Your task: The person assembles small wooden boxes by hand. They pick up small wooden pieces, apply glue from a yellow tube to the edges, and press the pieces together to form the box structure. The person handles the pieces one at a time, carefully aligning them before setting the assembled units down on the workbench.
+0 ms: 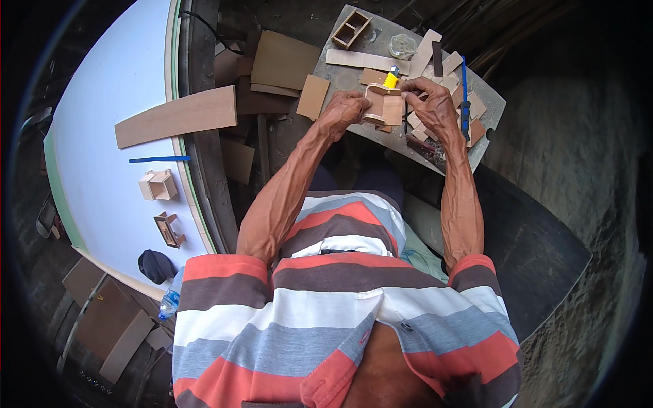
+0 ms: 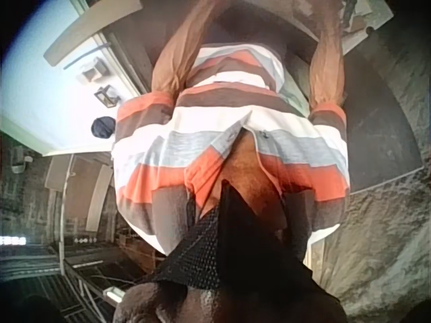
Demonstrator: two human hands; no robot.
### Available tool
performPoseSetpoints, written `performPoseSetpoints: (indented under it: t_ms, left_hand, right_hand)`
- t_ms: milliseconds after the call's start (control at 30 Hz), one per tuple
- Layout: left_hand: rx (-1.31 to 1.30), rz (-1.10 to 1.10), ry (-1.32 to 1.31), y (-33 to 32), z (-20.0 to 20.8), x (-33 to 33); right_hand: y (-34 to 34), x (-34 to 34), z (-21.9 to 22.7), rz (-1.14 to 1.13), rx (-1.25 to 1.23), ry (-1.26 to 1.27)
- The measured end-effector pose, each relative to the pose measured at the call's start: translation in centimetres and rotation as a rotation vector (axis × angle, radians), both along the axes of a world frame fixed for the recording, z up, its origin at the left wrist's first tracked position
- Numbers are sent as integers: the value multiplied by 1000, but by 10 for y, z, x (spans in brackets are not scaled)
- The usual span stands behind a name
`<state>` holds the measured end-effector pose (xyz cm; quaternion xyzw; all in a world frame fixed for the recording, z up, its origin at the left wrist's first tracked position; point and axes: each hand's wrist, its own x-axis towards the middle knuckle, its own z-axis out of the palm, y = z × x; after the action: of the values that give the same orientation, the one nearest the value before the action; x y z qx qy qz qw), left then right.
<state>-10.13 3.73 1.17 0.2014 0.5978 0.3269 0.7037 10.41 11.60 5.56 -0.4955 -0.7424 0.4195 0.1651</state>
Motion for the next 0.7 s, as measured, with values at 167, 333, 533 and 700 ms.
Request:
performPoseSetpoints:
  t_ms: [167,333,533,700]
  left_hand:
    - [-43,-24,12,2,4,0]
    - [-40,-40,-24,2,5,1]
    - [-45,6,-74,0,7,3]
    - [-59,-50,-1,1,13,3]
  right_hand:
    - [0,0,9,-34,-78,-14]
    - [-1,0,12,-35,-111,-9]
    - [-4,2,10,-32,-137,-9]
    - [-6,-1,9,-37,-114,-39]
